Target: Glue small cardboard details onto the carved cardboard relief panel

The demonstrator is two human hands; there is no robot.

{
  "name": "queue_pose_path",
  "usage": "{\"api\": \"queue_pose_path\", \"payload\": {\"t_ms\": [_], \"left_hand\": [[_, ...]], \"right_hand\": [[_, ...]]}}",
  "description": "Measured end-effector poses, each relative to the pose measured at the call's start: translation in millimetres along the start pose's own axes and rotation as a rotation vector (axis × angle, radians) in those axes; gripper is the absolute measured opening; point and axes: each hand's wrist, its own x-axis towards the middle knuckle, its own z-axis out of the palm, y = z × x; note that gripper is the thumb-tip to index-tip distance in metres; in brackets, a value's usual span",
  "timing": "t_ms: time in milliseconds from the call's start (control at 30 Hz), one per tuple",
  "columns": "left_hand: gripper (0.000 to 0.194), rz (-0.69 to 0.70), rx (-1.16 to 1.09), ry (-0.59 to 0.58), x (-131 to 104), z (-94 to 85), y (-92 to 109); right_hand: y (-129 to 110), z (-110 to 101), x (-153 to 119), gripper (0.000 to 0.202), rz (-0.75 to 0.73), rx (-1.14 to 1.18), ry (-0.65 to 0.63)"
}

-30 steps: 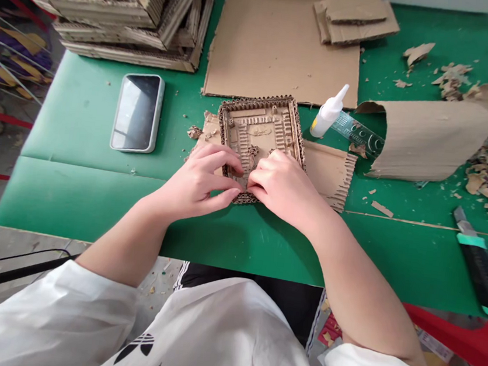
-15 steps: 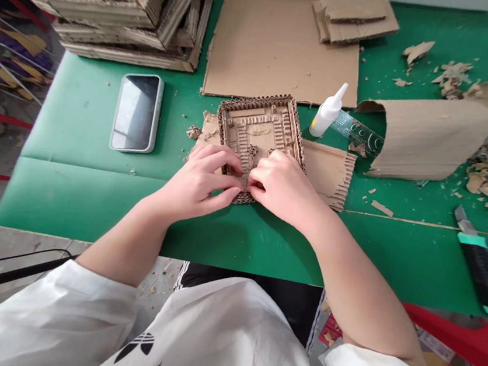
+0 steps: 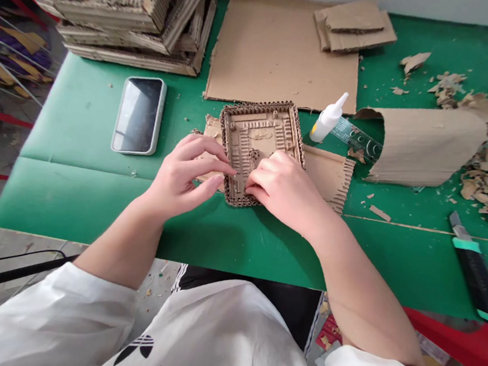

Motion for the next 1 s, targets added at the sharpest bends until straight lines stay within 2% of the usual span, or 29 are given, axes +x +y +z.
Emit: {"api": "queue_pose_path", "payload": {"t_ms": [367,567,1000], "left_hand": [[0.025,-0.005,0.039,0.009,1,3.1,1],[0.029,-0.106,0.014,-0.056,-1,3.2,1],[0.035,-0.132,0.131,-0.084,-2,7.6,3]], "right_hand": [[-10,-4,10,0.019,0.085,-0.13,-0.194],[-17,-10,18,0.021,0.103,-0.19,-0.314],[-20,-10,24,0.019,0.079,-0.273,-0.328]]}}
